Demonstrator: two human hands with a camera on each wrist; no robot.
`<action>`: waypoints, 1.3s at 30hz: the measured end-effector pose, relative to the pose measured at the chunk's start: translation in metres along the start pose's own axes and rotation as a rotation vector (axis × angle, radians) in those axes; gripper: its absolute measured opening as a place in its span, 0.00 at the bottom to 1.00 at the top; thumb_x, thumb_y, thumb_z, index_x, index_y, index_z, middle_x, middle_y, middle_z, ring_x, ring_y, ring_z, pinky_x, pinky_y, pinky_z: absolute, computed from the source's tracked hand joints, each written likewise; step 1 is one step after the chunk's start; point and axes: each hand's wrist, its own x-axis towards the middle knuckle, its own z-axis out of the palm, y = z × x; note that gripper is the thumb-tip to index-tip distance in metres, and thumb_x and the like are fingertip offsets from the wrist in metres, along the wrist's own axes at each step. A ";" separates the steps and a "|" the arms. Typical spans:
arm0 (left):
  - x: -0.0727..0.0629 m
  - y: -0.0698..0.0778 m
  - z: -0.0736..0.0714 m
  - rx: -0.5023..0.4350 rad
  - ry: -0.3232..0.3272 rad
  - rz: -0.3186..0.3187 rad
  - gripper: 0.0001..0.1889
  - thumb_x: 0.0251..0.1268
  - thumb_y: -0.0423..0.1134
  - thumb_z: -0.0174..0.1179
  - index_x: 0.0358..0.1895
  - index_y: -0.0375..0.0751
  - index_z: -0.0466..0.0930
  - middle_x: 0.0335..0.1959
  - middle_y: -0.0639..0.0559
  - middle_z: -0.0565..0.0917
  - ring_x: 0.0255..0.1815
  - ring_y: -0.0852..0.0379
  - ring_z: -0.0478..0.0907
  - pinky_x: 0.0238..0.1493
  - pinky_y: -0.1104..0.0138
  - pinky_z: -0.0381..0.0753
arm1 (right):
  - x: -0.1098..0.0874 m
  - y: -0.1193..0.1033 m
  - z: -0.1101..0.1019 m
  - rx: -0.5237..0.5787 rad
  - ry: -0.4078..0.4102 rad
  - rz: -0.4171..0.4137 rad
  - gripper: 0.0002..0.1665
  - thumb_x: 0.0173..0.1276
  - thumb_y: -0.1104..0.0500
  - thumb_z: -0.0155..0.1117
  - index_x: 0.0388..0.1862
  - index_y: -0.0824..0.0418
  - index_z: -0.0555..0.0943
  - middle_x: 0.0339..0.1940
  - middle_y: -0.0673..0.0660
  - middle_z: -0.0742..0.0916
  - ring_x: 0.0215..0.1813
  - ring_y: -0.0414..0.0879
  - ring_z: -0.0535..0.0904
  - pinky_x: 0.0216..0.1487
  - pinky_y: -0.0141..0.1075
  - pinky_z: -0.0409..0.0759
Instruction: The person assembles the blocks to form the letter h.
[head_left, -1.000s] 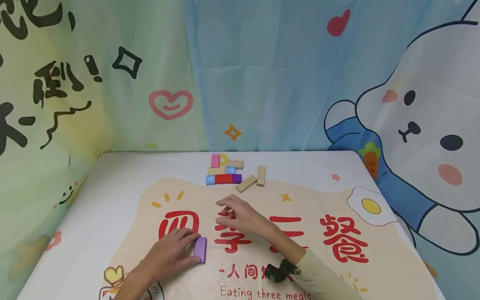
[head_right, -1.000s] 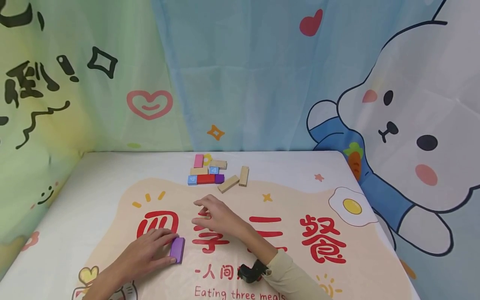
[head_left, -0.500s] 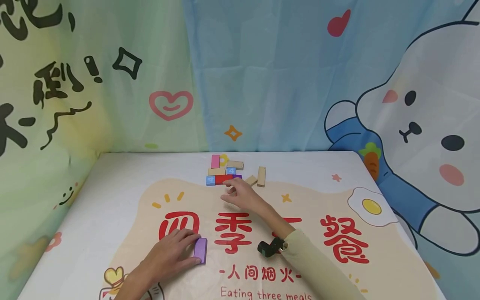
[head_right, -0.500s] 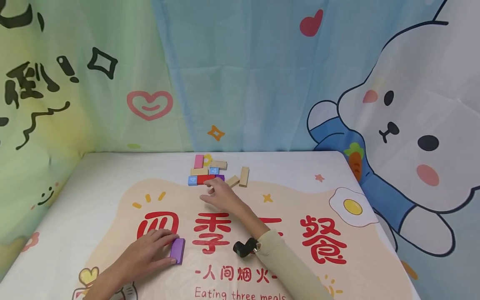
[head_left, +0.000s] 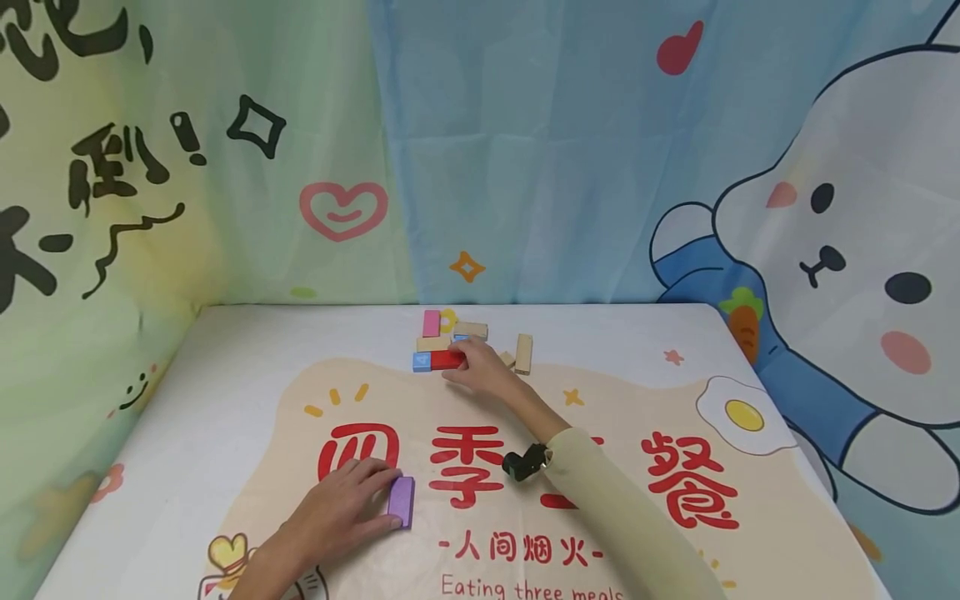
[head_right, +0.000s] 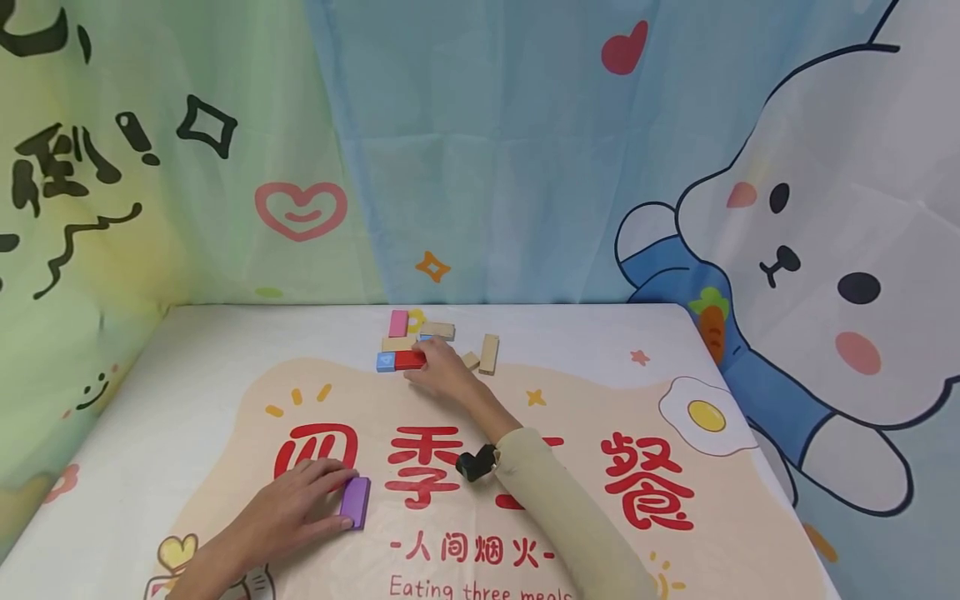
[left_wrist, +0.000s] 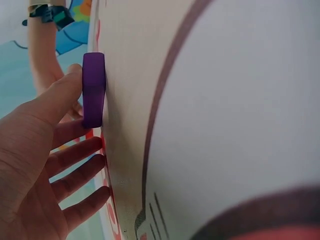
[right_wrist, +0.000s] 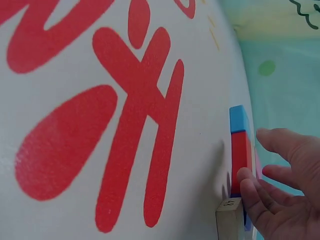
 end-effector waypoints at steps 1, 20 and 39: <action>0.000 0.000 0.000 -0.002 -0.003 -0.003 0.35 0.54 0.68 0.62 0.63 0.55 0.76 0.55 0.59 0.79 0.55 0.59 0.75 0.57 0.58 0.81 | 0.002 0.001 0.001 -0.005 -0.001 0.002 0.30 0.64 0.54 0.68 0.63 0.65 0.75 0.53 0.60 0.78 0.46 0.47 0.75 0.47 0.34 0.81; 0.004 -0.001 0.001 -0.002 -0.012 -0.017 0.35 0.52 0.68 0.64 0.63 0.57 0.75 0.55 0.61 0.78 0.56 0.61 0.75 0.56 0.60 0.81 | 0.008 -0.001 0.003 -0.113 -0.044 0.016 0.29 0.66 0.56 0.66 0.63 0.66 0.73 0.59 0.61 0.73 0.53 0.52 0.76 0.57 0.44 0.80; 0.002 0.000 0.001 -0.017 -0.045 -0.050 0.36 0.51 0.67 0.64 0.64 0.57 0.75 0.57 0.60 0.78 0.58 0.59 0.75 0.58 0.57 0.81 | -0.003 0.002 0.009 -0.219 -0.044 -0.008 0.21 0.66 0.56 0.67 0.55 0.63 0.78 0.48 0.58 0.78 0.44 0.47 0.75 0.46 0.36 0.80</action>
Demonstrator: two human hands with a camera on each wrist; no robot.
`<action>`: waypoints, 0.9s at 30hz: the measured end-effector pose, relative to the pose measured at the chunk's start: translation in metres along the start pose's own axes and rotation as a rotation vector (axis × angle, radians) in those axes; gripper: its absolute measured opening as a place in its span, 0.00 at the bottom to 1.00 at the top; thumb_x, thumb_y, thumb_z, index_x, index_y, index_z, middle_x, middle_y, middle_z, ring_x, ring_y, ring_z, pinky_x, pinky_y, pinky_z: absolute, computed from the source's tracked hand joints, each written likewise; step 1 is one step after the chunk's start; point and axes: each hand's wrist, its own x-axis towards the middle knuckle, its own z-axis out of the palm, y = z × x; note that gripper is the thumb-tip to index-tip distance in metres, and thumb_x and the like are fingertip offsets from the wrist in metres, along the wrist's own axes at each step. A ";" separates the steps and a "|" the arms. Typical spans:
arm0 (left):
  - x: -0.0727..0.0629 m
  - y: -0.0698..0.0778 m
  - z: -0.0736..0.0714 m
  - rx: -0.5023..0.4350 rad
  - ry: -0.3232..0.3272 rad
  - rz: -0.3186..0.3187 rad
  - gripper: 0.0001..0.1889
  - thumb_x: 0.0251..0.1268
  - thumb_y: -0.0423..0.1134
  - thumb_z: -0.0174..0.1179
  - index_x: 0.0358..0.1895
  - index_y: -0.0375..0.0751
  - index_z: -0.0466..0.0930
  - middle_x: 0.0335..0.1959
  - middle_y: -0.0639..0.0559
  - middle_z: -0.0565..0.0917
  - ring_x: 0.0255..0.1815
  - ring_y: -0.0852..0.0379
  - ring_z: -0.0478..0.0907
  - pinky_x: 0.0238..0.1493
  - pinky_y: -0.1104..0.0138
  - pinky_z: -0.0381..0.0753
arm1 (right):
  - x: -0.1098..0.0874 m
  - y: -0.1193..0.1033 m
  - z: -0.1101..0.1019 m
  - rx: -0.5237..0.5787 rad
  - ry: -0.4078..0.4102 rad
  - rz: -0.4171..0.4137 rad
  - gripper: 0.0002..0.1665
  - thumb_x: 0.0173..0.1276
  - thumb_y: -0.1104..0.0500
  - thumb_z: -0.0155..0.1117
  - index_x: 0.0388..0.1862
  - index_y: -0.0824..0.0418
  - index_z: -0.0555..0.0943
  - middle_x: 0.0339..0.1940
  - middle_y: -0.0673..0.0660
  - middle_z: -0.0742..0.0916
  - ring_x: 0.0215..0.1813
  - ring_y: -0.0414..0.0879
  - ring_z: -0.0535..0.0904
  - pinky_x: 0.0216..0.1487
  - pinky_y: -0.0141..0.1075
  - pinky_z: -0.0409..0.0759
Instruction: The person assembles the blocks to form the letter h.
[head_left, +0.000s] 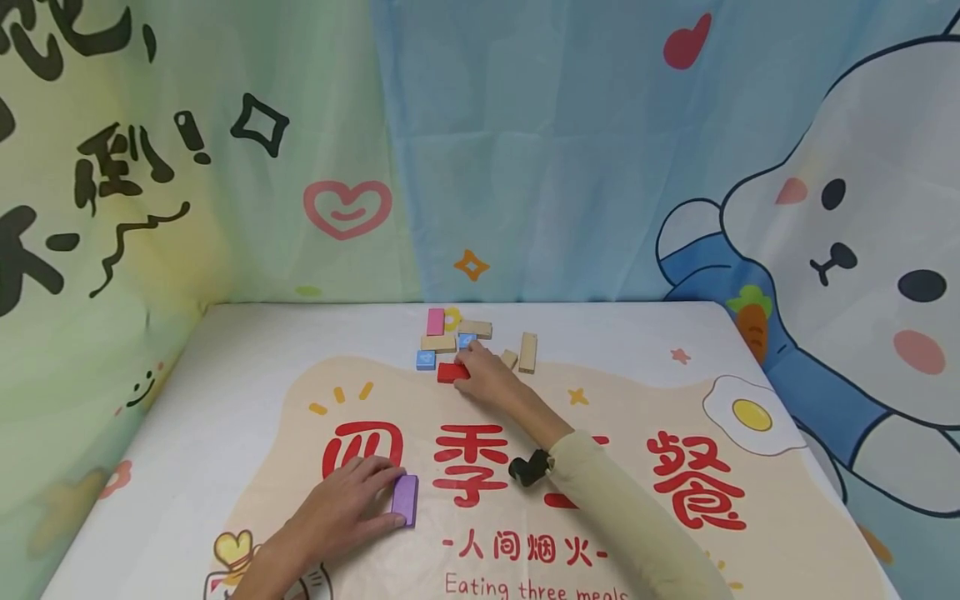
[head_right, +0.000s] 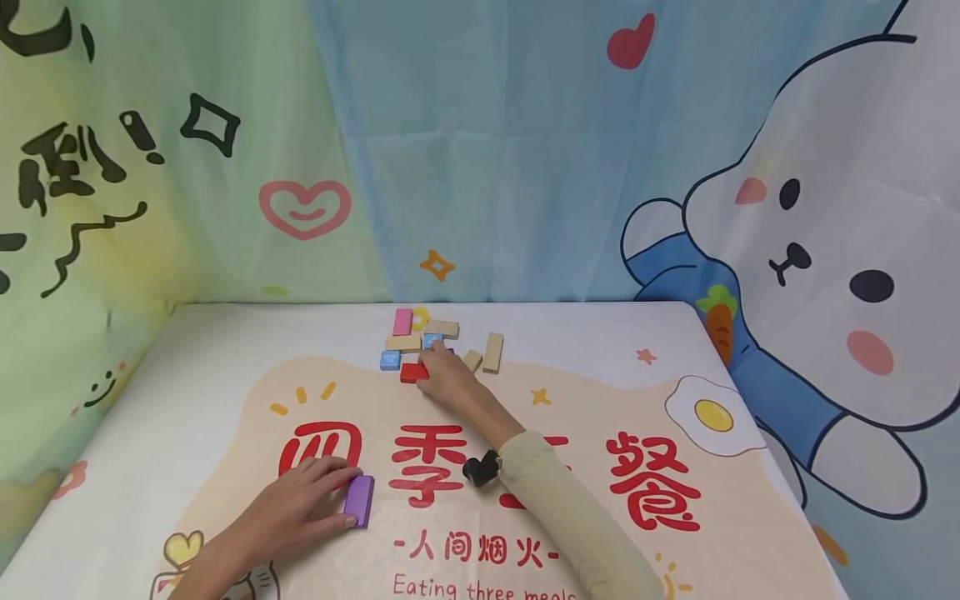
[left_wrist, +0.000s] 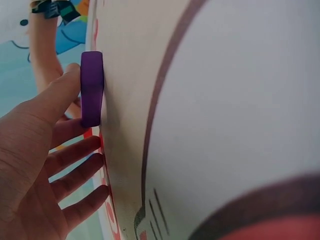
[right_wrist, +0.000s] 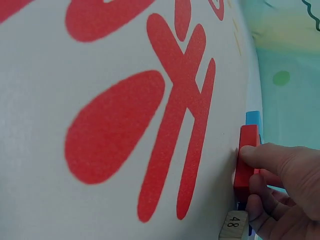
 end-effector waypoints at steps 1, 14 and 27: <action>0.000 0.000 0.000 0.000 0.000 0.000 0.35 0.52 0.67 0.65 0.64 0.57 0.75 0.57 0.60 0.78 0.58 0.59 0.75 0.58 0.57 0.81 | 0.000 0.000 0.000 0.002 0.003 0.000 0.21 0.65 0.55 0.67 0.54 0.63 0.78 0.47 0.58 0.78 0.44 0.46 0.75 0.45 0.36 0.80; -0.001 0.001 -0.001 -0.007 -0.004 -0.004 0.36 0.52 0.68 0.63 0.64 0.57 0.75 0.57 0.59 0.78 0.57 0.59 0.75 0.57 0.57 0.81 | -0.020 -0.018 -0.005 0.075 -0.056 -0.002 0.21 0.63 0.53 0.69 0.52 0.60 0.78 0.47 0.54 0.80 0.45 0.44 0.76 0.43 0.33 0.83; 0.000 0.000 -0.002 -0.018 -0.025 -0.011 0.35 0.52 0.66 0.64 0.64 0.57 0.74 0.58 0.58 0.78 0.59 0.57 0.75 0.57 0.56 0.81 | -0.044 -0.034 -0.001 -0.059 -0.174 -0.139 0.32 0.65 0.49 0.63 0.68 0.49 0.71 0.56 0.53 0.81 0.49 0.43 0.77 0.45 0.34 0.81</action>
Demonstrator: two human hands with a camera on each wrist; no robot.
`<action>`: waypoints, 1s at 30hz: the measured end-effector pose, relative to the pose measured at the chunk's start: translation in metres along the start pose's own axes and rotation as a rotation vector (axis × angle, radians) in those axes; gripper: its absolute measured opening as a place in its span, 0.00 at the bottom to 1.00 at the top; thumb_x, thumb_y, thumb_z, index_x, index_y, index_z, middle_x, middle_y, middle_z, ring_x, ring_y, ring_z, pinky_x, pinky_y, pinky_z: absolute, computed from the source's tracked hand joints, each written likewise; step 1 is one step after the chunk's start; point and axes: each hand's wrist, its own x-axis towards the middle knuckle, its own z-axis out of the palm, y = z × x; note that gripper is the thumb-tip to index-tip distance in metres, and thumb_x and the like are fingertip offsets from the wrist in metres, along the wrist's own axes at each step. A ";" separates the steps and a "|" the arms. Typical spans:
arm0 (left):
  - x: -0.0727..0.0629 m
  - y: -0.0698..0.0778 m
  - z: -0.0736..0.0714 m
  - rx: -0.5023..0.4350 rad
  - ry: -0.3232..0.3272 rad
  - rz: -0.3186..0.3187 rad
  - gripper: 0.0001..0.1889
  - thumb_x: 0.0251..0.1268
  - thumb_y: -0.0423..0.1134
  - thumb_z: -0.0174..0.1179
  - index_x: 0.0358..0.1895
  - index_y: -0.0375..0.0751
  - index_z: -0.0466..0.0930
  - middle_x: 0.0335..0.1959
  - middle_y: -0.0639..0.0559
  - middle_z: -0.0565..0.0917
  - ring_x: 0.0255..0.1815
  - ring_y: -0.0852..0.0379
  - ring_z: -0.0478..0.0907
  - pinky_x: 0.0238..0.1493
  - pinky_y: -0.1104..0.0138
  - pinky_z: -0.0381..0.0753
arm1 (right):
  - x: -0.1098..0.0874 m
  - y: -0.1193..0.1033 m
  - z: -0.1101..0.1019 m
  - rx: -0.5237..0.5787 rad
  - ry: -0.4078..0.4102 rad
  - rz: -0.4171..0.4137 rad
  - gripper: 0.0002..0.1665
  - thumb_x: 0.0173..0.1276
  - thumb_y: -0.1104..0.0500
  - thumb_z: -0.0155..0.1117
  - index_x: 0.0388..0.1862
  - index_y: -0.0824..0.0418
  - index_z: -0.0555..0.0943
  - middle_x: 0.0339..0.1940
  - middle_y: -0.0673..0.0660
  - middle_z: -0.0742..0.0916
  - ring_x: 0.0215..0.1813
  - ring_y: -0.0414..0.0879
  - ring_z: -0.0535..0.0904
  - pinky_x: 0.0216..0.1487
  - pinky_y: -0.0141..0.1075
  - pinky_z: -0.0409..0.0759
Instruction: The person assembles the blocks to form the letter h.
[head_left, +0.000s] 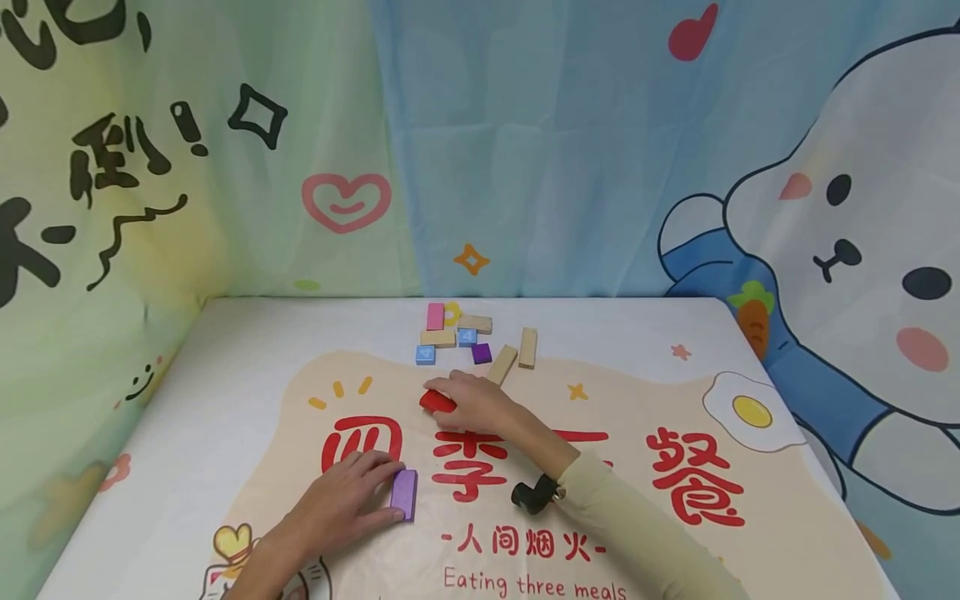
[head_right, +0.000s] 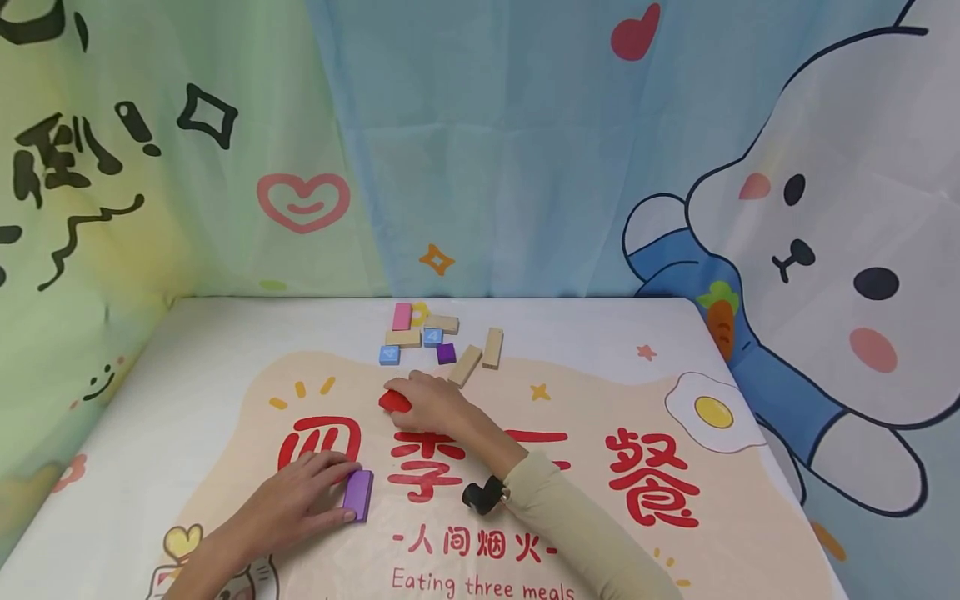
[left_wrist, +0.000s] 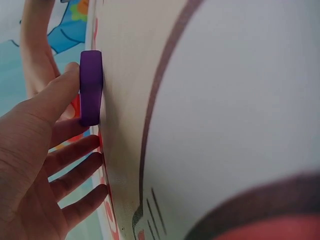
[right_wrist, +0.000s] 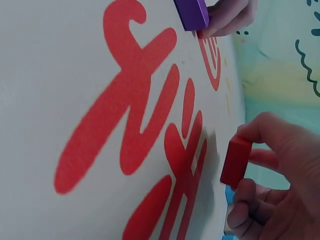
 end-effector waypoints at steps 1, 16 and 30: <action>0.000 0.000 0.000 -0.002 -0.001 0.000 0.35 0.52 0.66 0.64 0.64 0.57 0.74 0.58 0.58 0.78 0.59 0.57 0.75 0.57 0.55 0.81 | 0.000 -0.001 0.001 -0.009 0.003 -0.006 0.32 0.65 0.48 0.63 0.68 0.48 0.72 0.56 0.53 0.82 0.48 0.43 0.77 0.43 0.33 0.81; 0.000 -0.002 0.002 0.005 -0.001 0.005 0.36 0.51 0.67 0.64 0.64 0.57 0.74 0.58 0.58 0.78 0.58 0.58 0.75 0.56 0.56 0.82 | 0.000 0.000 0.011 0.088 0.115 -0.035 0.27 0.66 0.47 0.60 0.64 0.49 0.72 0.56 0.50 0.79 0.47 0.42 0.76 0.42 0.31 0.80; 0.001 -0.003 0.002 0.017 0.013 0.020 0.36 0.52 0.67 0.64 0.64 0.56 0.75 0.58 0.58 0.78 0.58 0.57 0.75 0.57 0.56 0.81 | -0.002 0.006 0.018 0.159 0.124 -0.186 0.14 0.70 0.52 0.61 0.51 0.54 0.80 0.59 0.53 0.78 0.58 0.45 0.76 0.59 0.37 0.81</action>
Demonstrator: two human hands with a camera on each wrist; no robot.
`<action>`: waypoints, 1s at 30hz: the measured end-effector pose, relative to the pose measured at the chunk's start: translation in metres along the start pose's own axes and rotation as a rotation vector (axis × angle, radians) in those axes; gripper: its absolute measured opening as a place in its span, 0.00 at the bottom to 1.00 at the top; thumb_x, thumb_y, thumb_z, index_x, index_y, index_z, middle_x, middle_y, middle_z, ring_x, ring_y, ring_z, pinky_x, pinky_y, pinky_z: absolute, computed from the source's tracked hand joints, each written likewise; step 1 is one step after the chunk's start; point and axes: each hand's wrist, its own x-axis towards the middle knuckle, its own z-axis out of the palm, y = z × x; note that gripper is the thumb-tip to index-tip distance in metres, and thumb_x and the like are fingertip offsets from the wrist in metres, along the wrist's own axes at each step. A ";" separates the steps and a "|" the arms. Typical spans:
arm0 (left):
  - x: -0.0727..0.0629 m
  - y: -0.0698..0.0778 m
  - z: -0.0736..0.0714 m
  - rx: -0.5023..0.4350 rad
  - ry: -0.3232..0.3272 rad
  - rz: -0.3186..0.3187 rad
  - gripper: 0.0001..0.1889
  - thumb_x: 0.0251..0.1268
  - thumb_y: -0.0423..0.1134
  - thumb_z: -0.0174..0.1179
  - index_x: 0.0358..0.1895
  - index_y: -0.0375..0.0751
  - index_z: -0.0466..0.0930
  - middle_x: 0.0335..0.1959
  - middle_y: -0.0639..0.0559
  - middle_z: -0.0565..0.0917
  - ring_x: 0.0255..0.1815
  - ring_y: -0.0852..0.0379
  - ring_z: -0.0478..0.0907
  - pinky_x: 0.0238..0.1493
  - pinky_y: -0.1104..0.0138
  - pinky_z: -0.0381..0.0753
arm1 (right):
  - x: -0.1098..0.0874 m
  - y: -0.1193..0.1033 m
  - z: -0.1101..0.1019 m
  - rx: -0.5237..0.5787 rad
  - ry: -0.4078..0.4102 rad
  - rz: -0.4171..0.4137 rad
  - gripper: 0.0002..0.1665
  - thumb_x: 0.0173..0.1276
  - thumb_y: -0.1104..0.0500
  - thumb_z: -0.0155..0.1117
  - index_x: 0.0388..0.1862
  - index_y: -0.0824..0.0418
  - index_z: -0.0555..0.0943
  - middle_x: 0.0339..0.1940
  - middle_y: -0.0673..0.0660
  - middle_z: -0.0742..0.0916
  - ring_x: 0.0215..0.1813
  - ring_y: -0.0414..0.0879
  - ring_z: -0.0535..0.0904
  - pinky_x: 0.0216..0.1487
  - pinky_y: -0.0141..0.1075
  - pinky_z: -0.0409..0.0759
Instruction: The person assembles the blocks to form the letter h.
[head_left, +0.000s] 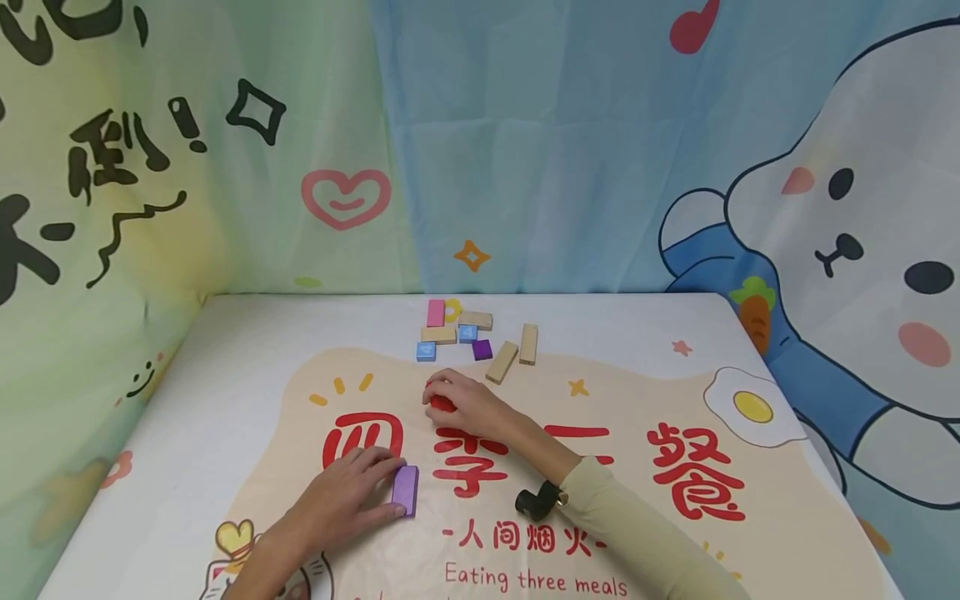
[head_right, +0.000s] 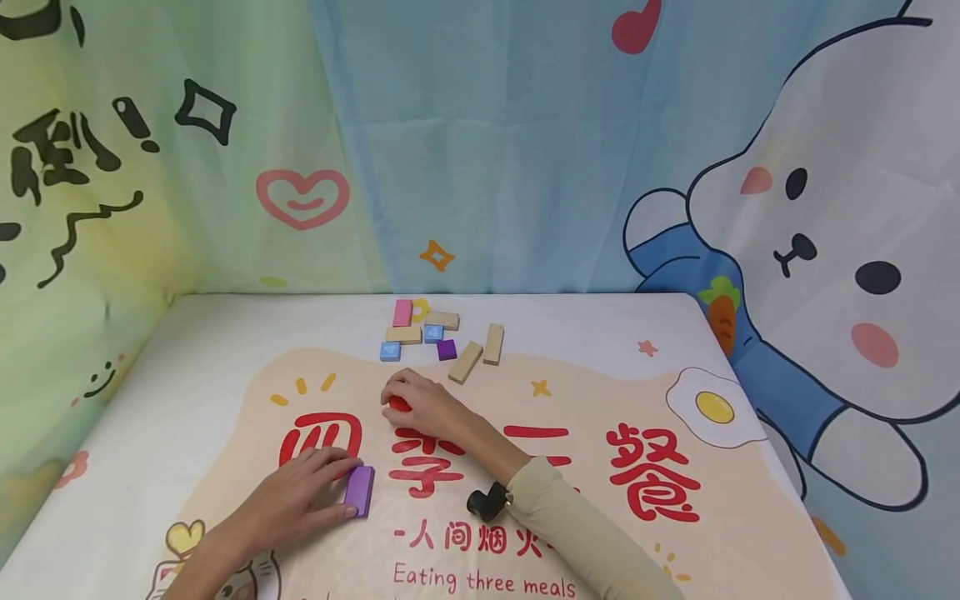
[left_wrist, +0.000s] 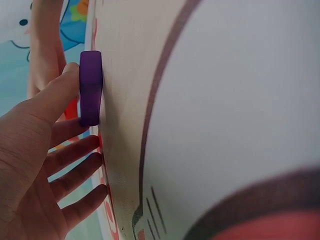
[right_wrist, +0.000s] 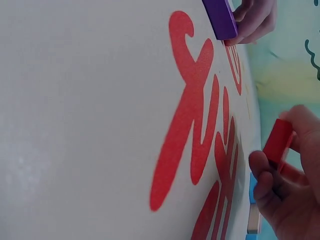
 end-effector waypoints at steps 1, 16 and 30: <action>-0.001 0.000 0.000 0.005 0.005 0.005 0.35 0.52 0.67 0.63 0.63 0.56 0.75 0.57 0.58 0.78 0.58 0.58 0.75 0.58 0.56 0.81 | 0.000 0.000 0.001 0.004 -0.014 0.005 0.14 0.69 0.52 0.62 0.51 0.53 0.80 0.61 0.53 0.77 0.58 0.45 0.76 0.58 0.36 0.81; 0.000 -0.001 -0.001 0.011 0.024 0.016 0.36 0.53 0.68 0.63 0.64 0.58 0.74 0.58 0.58 0.78 0.59 0.58 0.75 0.59 0.56 0.80 | -0.009 0.003 0.001 0.011 -0.215 0.003 0.28 0.68 0.54 0.64 0.67 0.47 0.72 0.71 0.56 0.66 0.65 0.47 0.68 0.59 0.34 0.80; 0.000 0.001 -0.003 0.000 -0.006 -0.005 0.36 0.52 0.67 0.64 0.65 0.56 0.74 0.58 0.57 0.78 0.60 0.56 0.75 0.60 0.55 0.79 | -0.007 -0.010 0.013 0.064 -0.239 0.001 0.38 0.63 0.52 0.69 0.70 0.54 0.67 0.66 0.53 0.74 0.61 0.42 0.72 0.60 0.30 0.78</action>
